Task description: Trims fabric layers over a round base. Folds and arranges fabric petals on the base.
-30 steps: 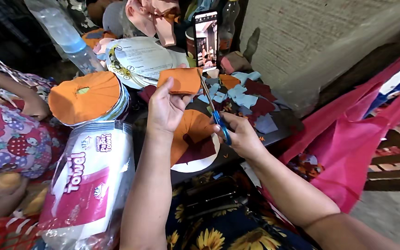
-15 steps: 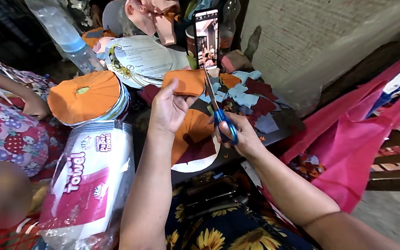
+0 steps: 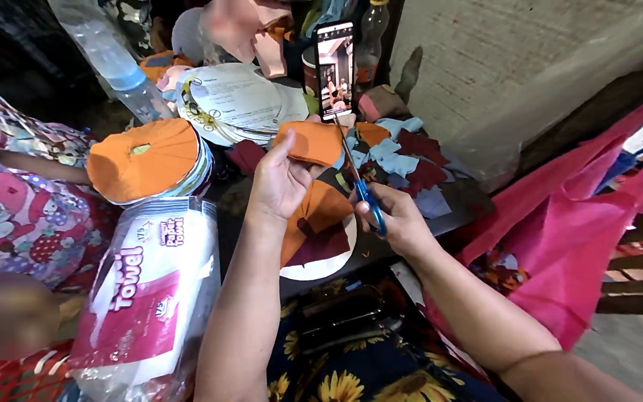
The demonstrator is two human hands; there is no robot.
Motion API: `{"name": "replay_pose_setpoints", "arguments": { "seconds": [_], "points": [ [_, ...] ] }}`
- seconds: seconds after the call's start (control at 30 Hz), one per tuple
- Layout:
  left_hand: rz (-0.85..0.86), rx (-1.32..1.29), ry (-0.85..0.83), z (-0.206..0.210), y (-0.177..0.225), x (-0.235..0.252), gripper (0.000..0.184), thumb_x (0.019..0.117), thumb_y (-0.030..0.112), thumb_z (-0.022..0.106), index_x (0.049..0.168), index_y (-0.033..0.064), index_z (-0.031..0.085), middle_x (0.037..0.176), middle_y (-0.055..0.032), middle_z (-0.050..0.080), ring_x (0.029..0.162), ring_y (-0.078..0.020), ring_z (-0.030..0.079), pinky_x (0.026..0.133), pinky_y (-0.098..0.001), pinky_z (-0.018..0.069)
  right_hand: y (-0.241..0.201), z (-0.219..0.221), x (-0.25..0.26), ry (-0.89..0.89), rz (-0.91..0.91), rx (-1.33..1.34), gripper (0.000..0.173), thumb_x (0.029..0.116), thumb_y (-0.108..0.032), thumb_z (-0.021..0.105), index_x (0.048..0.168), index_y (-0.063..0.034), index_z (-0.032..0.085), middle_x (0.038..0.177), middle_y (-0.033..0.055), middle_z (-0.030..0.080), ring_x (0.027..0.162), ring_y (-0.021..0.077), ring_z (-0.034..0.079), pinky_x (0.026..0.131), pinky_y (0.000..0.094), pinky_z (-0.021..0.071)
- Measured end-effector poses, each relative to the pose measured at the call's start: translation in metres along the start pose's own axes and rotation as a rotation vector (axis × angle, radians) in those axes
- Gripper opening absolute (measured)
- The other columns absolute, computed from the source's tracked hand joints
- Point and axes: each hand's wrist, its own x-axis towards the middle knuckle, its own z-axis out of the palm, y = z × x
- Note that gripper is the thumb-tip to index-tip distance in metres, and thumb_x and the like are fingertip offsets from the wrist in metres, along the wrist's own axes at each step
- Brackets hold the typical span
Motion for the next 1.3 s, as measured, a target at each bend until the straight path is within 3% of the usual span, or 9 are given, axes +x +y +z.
{"name": "replay_pose_setpoints", "arguments": {
  "seconds": [0.4, 0.53, 0.63, 0.7, 0.83, 0.97, 1.07, 1.17, 1.3],
  "points": [
    [-0.049, 0.037, -0.007, 0.001, -0.014, 0.005, 0.037, 0.1124, 0.022, 0.023, 0.13, 0.0097, 0.053, 0.125, -0.0077, 0.067, 0.106, -0.0181, 0.07, 0.088, -0.0341, 0.0588, 0.008, -0.033, -0.015, -0.022, -0.008, -0.023, 0.014, 0.0934, -0.026, 0.068, 0.097, -0.012, 0.067, 0.068, -0.0126, 0.059, 0.053, -0.006, 0.051, 0.051, 0.0105, 0.045],
    [-0.043, 0.063, -0.017, -0.003, -0.015, 0.008, 0.037, 0.1117, 0.021, 0.022, 0.134, 0.0102, 0.05, 0.128, -0.0102, 0.065, 0.11, -0.0215, 0.068, 0.09, -0.0371, 0.0584, 0.013, -0.041, -0.014, 0.054, 0.021, -0.085, 0.018, 0.0938, -0.027, 0.068, 0.101, -0.0112, 0.068, 0.069, -0.0117, 0.06, 0.054, -0.005, 0.052, 0.052, 0.0123, 0.0463],
    [-0.051, 0.093, 0.033, -0.001, -0.013, 0.009, 0.041, 0.1077, 0.015, 0.022, 0.133, 0.007, 0.053, 0.121, -0.0129, 0.067, 0.107, -0.0239, 0.069, 0.09, -0.0388, 0.0576, 0.005, -0.05, -0.008, 0.113, 0.069, -0.383, 0.032, 0.0955, -0.018, 0.072, 0.122, -0.003, 0.063, 0.081, 0.0043, 0.067, 0.062, 0.01, 0.06, 0.06, 0.0304, 0.0537],
    [-0.027, 0.144, 0.073, -0.002, -0.013, 0.01, 0.038, 0.1053, 0.01, 0.024, 0.128, 0.0049, 0.054, 0.118, -0.0128, 0.069, 0.106, -0.022, 0.069, 0.091, -0.0386, 0.057, -0.006, -0.052, 0.0, 0.128, 0.14, -0.626, 0.047, 0.0943, -0.017, 0.076, 0.132, -0.0016, 0.053, 0.074, 0.0099, 0.063, 0.061, 0.0233, 0.059, 0.059, 0.0456, 0.0507],
    [-0.002, 0.26, 0.156, -0.003, -0.009, 0.012, 0.029, 0.1062, 0.005, 0.035, 0.129, 0.0022, 0.052, 0.114, -0.0117, 0.07, 0.101, -0.019, 0.07, 0.088, -0.0368, 0.0579, -0.023, -0.053, 0.02, 0.113, 0.257, -0.889, 0.034, 0.0964, -0.015, 0.071, 0.126, -0.0014, 0.06, 0.081, 0.0217, 0.066, 0.074, 0.0433, 0.066, 0.066, 0.0637, 0.0514],
    [0.052, 0.407, 0.121, -0.012, -0.008, 0.014, 0.026, 0.1083, 0.007, 0.041, 0.131, -0.0011, 0.05, 0.118, -0.0135, 0.066, 0.104, -0.0215, 0.068, 0.091, -0.0398, 0.0577, -0.025, -0.056, 0.045, 0.01, 0.299, -0.996, 0.025, 0.0964, -0.011, 0.069, 0.117, 0.0028, 0.063, 0.095, 0.0281, 0.066, 0.092, 0.0494, 0.066, 0.077, 0.068, 0.0511],
    [0.046, 0.42, 0.166, -0.011, -0.005, 0.014, 0.025, 0.1095, 0.012, 0.042, 0.127, -0.0006, 0.055, 0.114, -0.0117, 0.065, 0.1, -0.0187, 0.067, 0.088, -0.0387, 0.0576, -0.019, -0.059, 0.057, -0.114, 0.308, -1.008, 0.023, 0.0968, -0.011, 0.069, 0.113, 0.005, 0.065, 0.092, 0.0274, 0.067, 0.086, 0.0471, 0.067, 0.076, 0.0664, 0.0531],
    [0.011, 0.361, 0.179, -0.008, -0.001, 0.012, 0.033, 0.1113, 0.017, 0.036, 0.135, 0.0003, 0.052, 0.115, -0.0126, 0.065, 0.101, -0.0192, 0.067, 0.089, -0.039, 0.057, -0.017, -0.061, 0.061, -0.209, 0.312, -1.018, 0.023, 0.0977, -0.011, 0.069, 0.111, 0.0067, 0.065, 0.093, 0.0265, 0.067, 0.083, 0.0437, 0.068, 0.077, 0.0628, 0.0546],
    [-0.015, 0.309, 0.147, -0.007, 0.001, 0.011, 0.034, 0.1114, 0.02, 0.032, 0.131, 0.0016, 0.052, 0.111, -0.0116, 0.066, 0.099, -0.0193, 0.068, 0.087, -0.0393, 0.0569, -0.024, -0.064, 0.059, -0.257, 0.212, -1.053, 0.021, 0.1007, -0.012, 0.065, 0.109, 0.0064, 0.071, 0.105, 0.0287, 0.067, 0.099, 0.0459, 0.066, 0.088, 0.0656, 0.0509]
  ]
}}
